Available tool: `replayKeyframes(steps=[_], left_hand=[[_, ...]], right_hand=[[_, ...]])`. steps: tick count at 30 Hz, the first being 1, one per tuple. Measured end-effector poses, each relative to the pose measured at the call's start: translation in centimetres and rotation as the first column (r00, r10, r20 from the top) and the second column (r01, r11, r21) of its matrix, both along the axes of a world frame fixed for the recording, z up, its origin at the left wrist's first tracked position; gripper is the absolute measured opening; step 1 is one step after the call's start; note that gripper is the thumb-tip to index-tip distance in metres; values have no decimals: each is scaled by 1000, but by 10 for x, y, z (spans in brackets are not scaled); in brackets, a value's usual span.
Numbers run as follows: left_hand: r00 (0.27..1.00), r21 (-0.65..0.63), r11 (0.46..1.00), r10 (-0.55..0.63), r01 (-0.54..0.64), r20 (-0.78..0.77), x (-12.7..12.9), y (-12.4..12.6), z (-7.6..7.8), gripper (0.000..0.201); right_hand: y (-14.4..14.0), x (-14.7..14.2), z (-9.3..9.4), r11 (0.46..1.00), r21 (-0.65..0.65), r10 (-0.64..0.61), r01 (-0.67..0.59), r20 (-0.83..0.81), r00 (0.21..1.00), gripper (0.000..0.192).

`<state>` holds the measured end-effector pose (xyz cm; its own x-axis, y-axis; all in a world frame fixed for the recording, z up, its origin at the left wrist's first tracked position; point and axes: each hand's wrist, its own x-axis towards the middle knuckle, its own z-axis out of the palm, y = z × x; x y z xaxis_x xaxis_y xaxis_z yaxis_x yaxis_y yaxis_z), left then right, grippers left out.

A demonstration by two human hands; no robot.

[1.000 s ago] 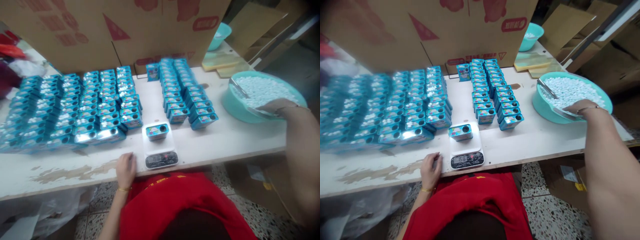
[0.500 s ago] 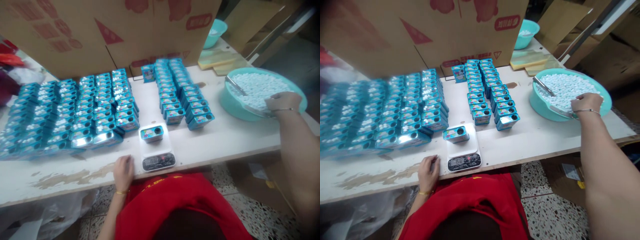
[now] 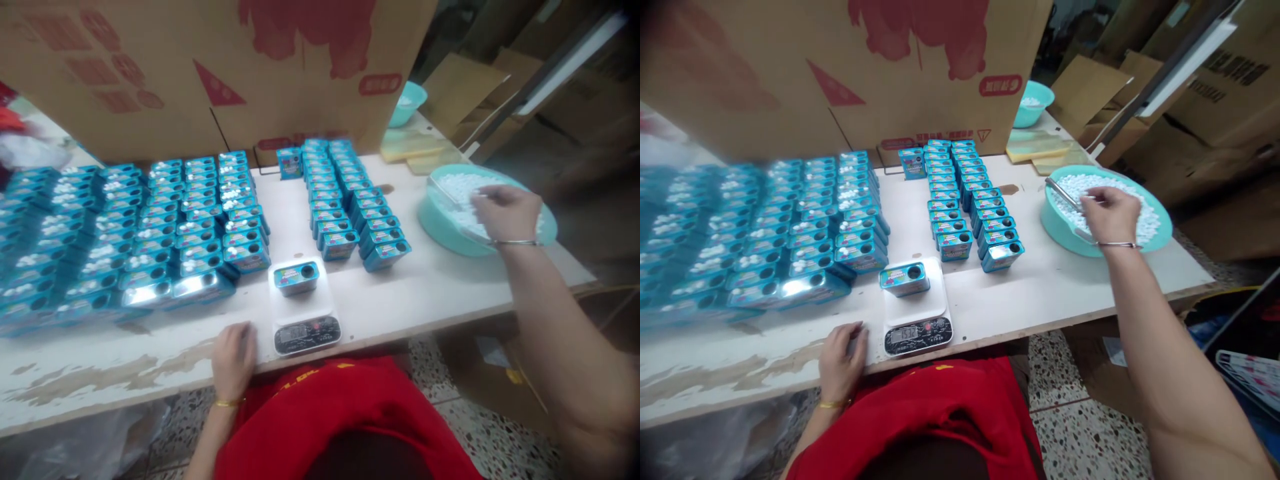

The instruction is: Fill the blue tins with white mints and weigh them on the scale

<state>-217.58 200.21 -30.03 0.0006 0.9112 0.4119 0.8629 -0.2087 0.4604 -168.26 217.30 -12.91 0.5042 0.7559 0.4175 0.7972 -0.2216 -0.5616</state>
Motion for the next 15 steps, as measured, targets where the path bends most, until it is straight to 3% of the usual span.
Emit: replayKeyframes(steps=[1,2,4,7,9,11,15], left_hand=[[1000,-1,1000,0,0,-4,0,0,0,12],[1000,-3,1000,1,-1,-8,0,0,0,12],[1000,-11,1000,2,-2,-14,1,0,0,12],[1000,-18,1000,2,-2,-7,1,-1,-1,12],[1000,-16,1000,-1,1,2,0,-2,-3,12],[1000,-7,1000,-4,4,9,-1,-3,-3,11],[1000,4,1000,-12,12,5,-2,-4,-3,10]], right_hand=[[-9,-34,7,990,23,140,-138,-193,971,26],[-19,-68,13,950,21,301,-312,-332,894,24],[-38,-132,20,801,15,540,-598,-447,713,18],[-55,-201,18,525,-2,782,-851,-394,483,11],[-57,-225,12,405,-73,868,-911,-282,409,10],[-55,-235,4,353,-167,906,-920,-186,381,13],[-52,-238,-3,330,-271,920,-904,-124,373,15]])
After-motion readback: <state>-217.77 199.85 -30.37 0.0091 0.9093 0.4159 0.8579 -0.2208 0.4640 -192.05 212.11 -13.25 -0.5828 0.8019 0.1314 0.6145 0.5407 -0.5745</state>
